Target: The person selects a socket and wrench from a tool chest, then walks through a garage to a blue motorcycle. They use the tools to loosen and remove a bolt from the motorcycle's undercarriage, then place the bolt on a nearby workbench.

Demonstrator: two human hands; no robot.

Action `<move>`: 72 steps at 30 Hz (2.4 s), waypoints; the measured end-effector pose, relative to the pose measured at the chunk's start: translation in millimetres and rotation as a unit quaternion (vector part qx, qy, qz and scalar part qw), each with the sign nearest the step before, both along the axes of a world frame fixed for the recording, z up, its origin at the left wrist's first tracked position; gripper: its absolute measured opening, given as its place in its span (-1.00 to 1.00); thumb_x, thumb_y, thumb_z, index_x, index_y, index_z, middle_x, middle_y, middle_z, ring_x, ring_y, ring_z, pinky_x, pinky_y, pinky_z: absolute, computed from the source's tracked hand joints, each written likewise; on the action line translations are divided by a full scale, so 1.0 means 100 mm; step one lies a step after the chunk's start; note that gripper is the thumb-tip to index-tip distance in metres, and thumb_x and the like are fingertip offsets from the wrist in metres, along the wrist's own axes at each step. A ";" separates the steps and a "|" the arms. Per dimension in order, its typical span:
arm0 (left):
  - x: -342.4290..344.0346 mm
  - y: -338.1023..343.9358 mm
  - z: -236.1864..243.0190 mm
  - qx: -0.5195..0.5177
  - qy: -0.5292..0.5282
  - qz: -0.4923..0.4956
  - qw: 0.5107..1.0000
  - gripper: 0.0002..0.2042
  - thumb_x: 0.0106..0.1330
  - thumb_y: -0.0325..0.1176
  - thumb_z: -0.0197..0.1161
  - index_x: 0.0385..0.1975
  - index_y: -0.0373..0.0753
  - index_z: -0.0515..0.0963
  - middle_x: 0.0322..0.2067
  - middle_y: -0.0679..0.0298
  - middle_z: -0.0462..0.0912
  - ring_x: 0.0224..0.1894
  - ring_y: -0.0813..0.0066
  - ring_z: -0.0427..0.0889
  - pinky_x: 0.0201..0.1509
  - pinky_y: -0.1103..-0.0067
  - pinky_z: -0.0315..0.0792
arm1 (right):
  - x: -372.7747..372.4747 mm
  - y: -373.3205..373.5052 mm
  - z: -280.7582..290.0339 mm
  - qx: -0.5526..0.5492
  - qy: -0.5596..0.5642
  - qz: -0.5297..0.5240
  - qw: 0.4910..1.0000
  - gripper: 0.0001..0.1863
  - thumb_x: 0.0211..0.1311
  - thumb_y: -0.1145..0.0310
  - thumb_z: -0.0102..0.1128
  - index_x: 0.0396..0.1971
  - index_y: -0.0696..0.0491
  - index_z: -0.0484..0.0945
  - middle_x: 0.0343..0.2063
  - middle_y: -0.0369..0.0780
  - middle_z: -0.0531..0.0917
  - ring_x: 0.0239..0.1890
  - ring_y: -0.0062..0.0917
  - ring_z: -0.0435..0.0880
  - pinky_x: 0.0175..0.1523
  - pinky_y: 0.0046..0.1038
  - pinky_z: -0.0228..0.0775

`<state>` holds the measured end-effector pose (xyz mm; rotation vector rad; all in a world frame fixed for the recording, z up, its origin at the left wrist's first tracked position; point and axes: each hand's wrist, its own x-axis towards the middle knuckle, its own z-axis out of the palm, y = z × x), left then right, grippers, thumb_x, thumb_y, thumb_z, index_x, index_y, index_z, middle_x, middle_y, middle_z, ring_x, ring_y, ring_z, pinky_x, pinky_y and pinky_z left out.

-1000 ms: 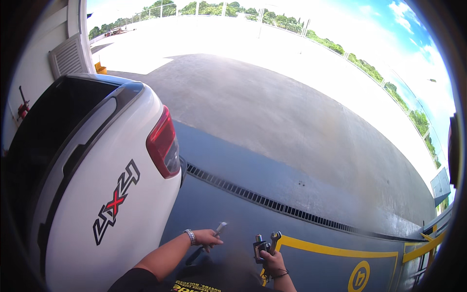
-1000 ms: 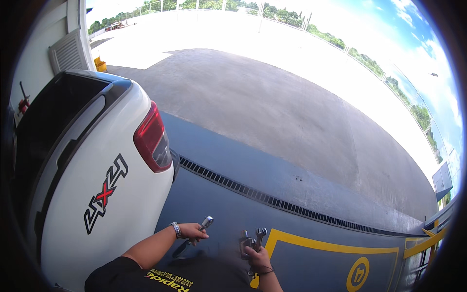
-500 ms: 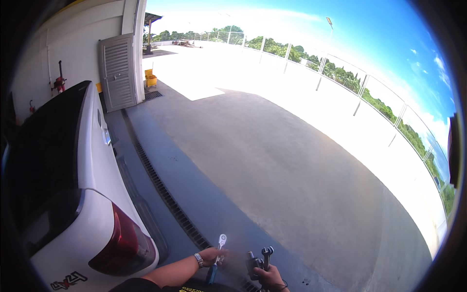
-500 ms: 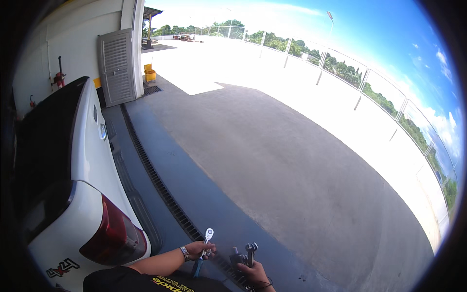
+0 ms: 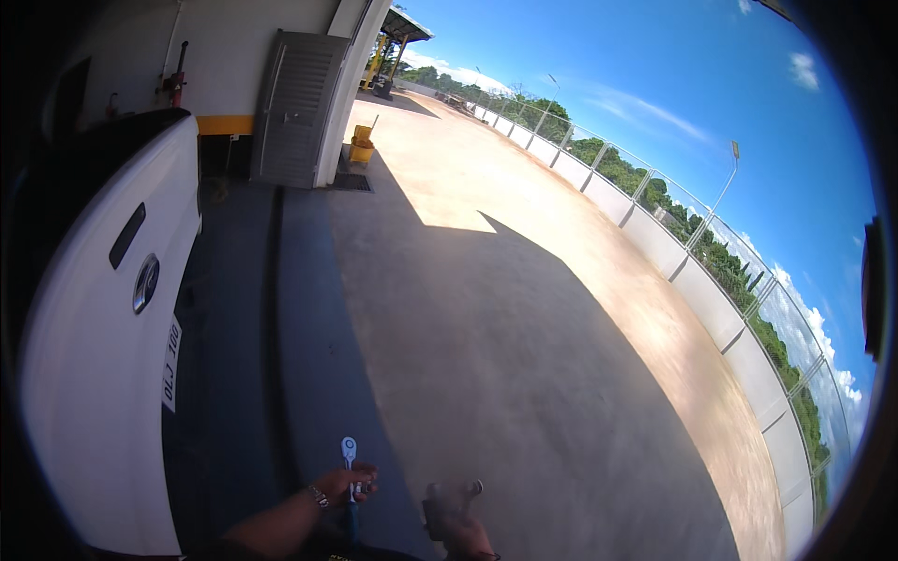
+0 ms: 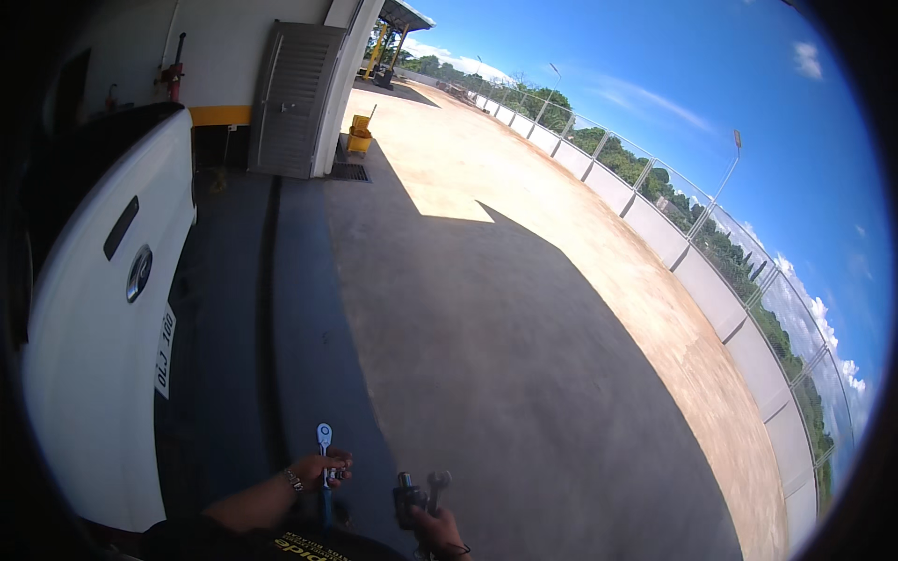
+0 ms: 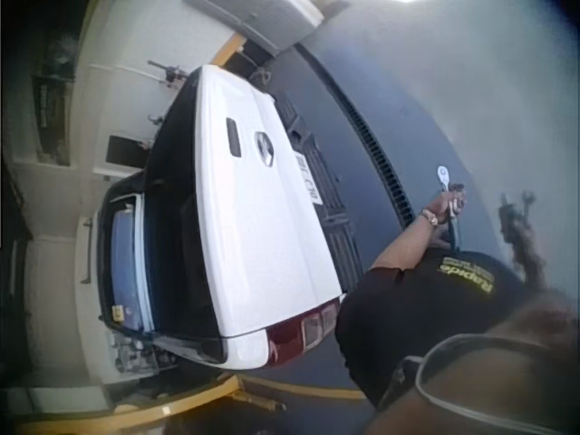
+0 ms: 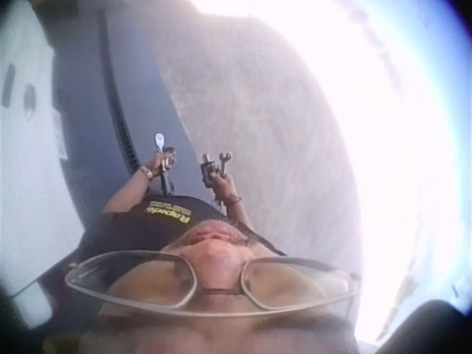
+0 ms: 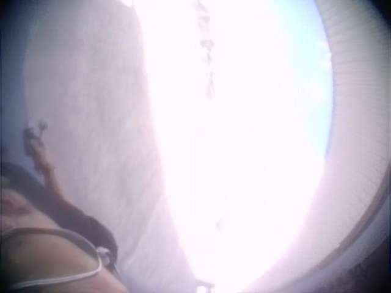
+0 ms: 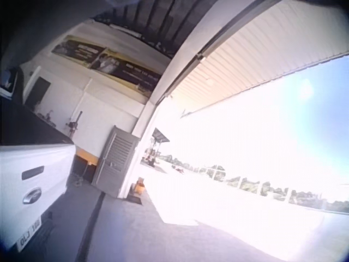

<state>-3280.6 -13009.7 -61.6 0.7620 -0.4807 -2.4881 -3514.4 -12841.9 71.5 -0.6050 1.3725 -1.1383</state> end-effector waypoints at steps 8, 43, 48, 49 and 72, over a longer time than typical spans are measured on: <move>-2.16 -2.43 0.38 -0.074 -0.047 -0.110 0.990 -0.79 0.24 -0.51 0.21 -0.13 -0.31 0.48 -0.34 0.18 0.58 -0.33 0.43 0.62 -0.54 0.64 0.40 | -1.84 -2.29 -0.36 -0.015 -0.019 -0.027 0.999 -0.62 0.22 0.18 0.20 -0.07 0.11 0.56 -0.39 -0.20 0.69 -0.43 -0.60 0.63 -0.31 -0.59 0.44; -5.55 -13.15 0.42 -0.176 -0.073 -0.113 0.975 -0.52 0.30 -0.36 0.20 0.24 -0.16 0.36 -0.12 0.32 0.56 -0.18 0.51 0.58 -0.29 0.60 0.47 | -5.18 -13.81 -0.67 -0.124 0.112 0.025 0.986 -0.63 0.20 0.29 0.30 -0.08 0.20 0.54 -0.37 -0.25 0.65 -0.34 -0.61 0.62 -0.24 -0.52 0.47; -5.83 -14.90 0.53 -0.306 -0.063 -0.078 0.947 -0.48 0.33 -0.33 0.18 0.30 -0.17 0.29 -0.20 0.36 0.54 -0.20 0.58 0.57 -0.44 0.73 0.40 | -5.35 -15.63 -0.10 -0.157 0.165 0.008 0.974 -0.64 0.17 0.29 0.31 -0.12 0.20 0.58 -0.42 -0.30 0.66 -0.40 -0.69 0.59 -0.32 -0.55 0.45; -5.83 -15.14 0.58 -0.276 -0.060 -0.064 0.957 -0.48 0.33 -0.33 0.18 0.30 -0.17 0.29 -0.22 0.37 0.53 -0.22 0.59 0.57 -0.46 0.75 0.39 | -5.34 -15.96 -0.05 -0.164 0.133 0.016 0.977 -0.66 0.17 0.27 0.32 -0.15 0.18 0.59 -0.45 -0.31 0.64 -0.42 -0.70 0.58 -0.33 -0.56 0.43; -5.93 -22.54 1.21 -0.221 -0.065 0.005 0.973 -0.71 0.23 -0.49 0.27 -0.04 -0.24 0.47 -0.29 0.33 0.57 -0.31 0.59 0.55 -0.25 0.57 0.48 | -5.35 -23.91 -0.19 -0.296 0.253 0.094 0.916 -0.53 0.14 0.19 0.28 0.03 0.07 0.51 -0.21 -0.04 0.61 -0.18 -0.23 0.63 -0.14 -0.29 0.46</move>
